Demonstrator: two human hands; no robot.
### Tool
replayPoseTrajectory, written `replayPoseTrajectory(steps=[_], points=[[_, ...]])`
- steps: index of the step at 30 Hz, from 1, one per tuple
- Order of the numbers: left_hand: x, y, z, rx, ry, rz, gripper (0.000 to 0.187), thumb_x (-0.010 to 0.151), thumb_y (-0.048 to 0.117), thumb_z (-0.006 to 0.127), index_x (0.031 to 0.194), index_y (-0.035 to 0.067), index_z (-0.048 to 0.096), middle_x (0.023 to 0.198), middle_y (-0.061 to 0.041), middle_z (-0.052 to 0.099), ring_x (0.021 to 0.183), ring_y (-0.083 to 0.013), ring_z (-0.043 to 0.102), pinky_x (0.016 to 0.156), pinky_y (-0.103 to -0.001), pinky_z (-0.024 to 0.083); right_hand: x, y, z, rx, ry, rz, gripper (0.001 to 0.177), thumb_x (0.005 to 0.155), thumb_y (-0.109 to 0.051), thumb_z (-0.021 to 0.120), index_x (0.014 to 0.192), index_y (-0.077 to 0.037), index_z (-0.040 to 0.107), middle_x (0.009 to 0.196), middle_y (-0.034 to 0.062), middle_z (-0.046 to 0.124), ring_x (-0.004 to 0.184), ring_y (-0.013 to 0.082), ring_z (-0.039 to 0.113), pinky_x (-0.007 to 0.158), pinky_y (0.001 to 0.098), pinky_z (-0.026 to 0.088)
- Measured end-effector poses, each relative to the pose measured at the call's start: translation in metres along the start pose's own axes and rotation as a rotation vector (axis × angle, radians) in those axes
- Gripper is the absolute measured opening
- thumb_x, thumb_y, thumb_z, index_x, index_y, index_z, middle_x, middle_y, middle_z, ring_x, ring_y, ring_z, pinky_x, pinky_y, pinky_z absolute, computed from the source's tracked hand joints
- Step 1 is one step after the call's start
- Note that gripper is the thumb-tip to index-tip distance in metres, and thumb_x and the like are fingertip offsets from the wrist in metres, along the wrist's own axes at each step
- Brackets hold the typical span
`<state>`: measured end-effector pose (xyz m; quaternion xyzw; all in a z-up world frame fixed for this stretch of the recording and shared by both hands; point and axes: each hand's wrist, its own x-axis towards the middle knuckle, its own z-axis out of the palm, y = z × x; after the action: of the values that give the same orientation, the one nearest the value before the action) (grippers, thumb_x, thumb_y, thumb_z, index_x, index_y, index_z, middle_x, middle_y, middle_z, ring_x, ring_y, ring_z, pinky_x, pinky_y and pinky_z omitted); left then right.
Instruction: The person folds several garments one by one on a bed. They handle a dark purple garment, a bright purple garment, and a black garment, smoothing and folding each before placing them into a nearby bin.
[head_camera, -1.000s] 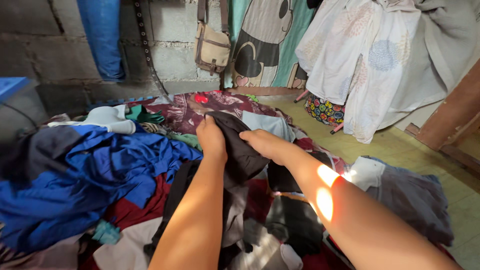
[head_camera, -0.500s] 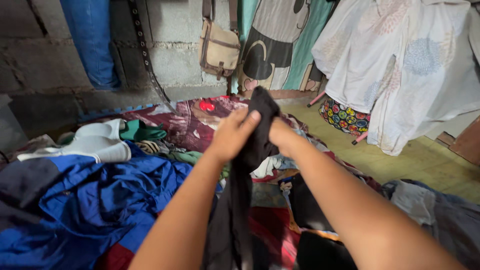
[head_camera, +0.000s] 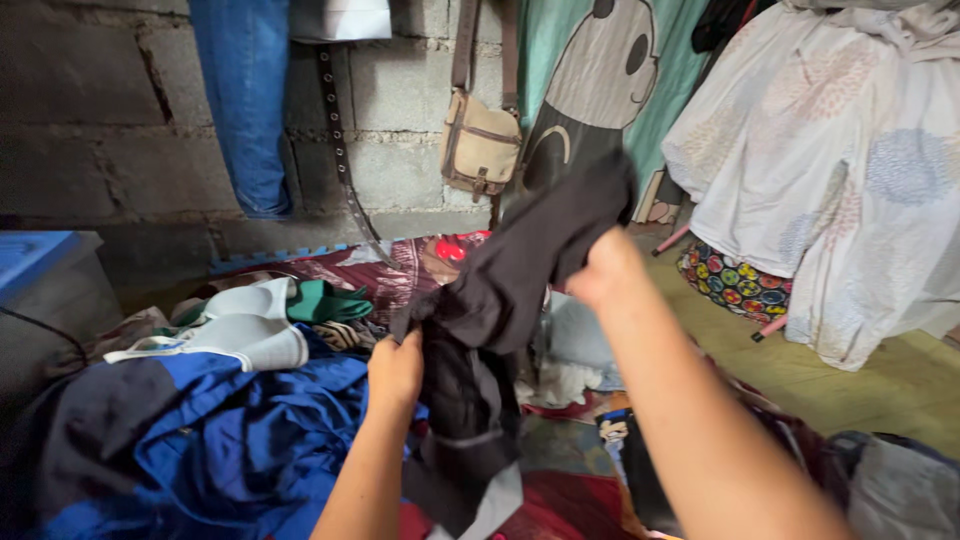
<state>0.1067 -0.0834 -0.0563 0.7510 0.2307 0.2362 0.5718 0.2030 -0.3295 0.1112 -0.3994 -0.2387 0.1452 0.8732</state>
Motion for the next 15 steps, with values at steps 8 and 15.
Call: replayPoseTrajectory(steps=[8,15], points=[[-0.022,0.025,-0.06,-0.18,-0.294,-0.139,0.065,0.087,0.061,0.059,0.119,0.006,0.07,0.115,-0.023,0.068,0.108,-0.0385,0.065,0.089,-0.05,0.053,-0.04,0.177,0.017,-0.832,0.54,0.144,0.032,0.081,0.001,0.056,0.109,0.005,0.071,0.109,0.0186,0.077,0.092,0.0263,0.071,0.079,0.0432,0.057],[-0.003,-0.024,-0.048,-0.142,-0.116,-0.05,0.064,0.099,0.059,0.055,0.105,-0.002,0.075,0.088,-0.019,0.078,0.077,-0.0286,0.071,0.07,-0.046,0.057,-0.064,0.205,0.031,-0.995,0.249,-0.002,0.024,0.083,-0.012,0.076,0.104,-0.002,0.071,0.099,0.007,0.078,0.088,0.0149,0.072,0.078,0.0328,0.056]])
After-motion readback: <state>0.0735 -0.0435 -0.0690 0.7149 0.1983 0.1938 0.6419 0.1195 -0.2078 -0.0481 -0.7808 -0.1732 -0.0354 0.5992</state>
